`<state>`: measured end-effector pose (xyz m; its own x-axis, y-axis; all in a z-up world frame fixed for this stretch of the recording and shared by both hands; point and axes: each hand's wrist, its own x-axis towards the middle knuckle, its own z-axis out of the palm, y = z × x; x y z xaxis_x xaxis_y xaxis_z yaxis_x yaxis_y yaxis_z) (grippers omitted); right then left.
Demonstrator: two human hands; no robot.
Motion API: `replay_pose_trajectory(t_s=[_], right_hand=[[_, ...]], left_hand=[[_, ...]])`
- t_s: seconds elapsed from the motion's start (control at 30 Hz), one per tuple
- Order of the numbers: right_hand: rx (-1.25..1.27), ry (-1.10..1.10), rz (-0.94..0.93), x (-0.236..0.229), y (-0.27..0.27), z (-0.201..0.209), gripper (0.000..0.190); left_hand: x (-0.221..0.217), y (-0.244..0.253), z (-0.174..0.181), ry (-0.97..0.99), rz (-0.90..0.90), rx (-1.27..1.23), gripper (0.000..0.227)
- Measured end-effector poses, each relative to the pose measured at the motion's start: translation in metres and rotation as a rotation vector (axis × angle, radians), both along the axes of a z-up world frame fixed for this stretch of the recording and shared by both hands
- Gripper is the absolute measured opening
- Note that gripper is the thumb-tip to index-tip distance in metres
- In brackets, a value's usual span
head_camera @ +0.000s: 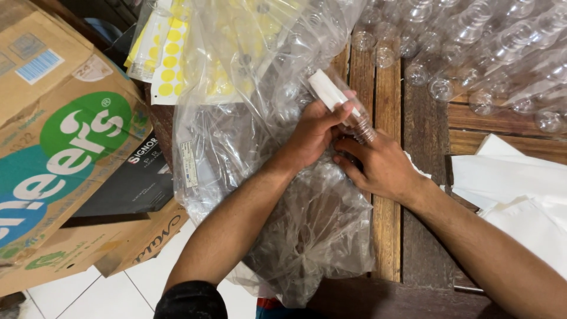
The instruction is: The person wipes a clear plastic bottle with a white cloth, then applies a white paper label around its body. The bottle is handled one at a time on a wooden table with many similar bottles nearby.
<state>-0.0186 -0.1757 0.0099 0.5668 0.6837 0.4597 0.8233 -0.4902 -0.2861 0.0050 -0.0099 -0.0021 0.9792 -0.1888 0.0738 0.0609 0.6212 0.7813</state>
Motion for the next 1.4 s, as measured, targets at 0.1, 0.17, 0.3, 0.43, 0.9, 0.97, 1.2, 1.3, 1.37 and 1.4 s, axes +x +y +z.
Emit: replay_pose_trajectory(t_s=[0.1,0.17,0.3,0.43,0.9,0.97,1.2,1.3,1.37,1.4], right_hand=[[0.002,-0.035,0.004,0.001,0.000,-0.004,0.024],[-0.001,-0.033,0.000,0.001,0.000,-0.006,0.023],[0.023,-0.045,0.013,0.002,0.001,-0.008,0.024],[0.025,-0.058,0.017,0.002,0.002,-0.007,0.024],[0.050,-0.081,0.019,0.005,-0.002,-0.018,0.022],[0.049,-0.083,0.020,0.004,-0.001,-0.019,0.022],[0.055,-0.109,0.000,0.001,-0.001,-0.007,0.023],[0.064,-0.121,-0.013,0.004,-0.003,-0.017,0.023],[0.071,-0.119,-0.014,0.003,-0.004,-0.017,0.023],[0.078,-0.117,-0.005,0.003,-0.004,-0.016,0.023]], left_hand=[[0.001,0.003,0.001,0.019,-0.016,0.021,0.065],[0.003,0.002,-0.007,0.027,-0.015,0.005,0.061],[0.006,0.000,-0.008,0.057,-0.008,-0.010,0.051],[0.008,0.001,-0.014,0.058,-0.008,0.000,0.050],[0.009,0.003,-0.015,0.086,-0.017,0.001,0.047],[0.005,0.004,-0.006,0.090,-0.019,0.005,0.046],[0.004,0.004,-0.005,0.089,-0.021,-0.001,0.040],[0.002,0.004,0.005,0.097,-0.015,-0.013,0.041],[-0.003,0.002,0.014,0.104,-0.015,-0.005,0.041],[-0.006,0.002,0.020,0.111,-0.005,0.002,0.041]])
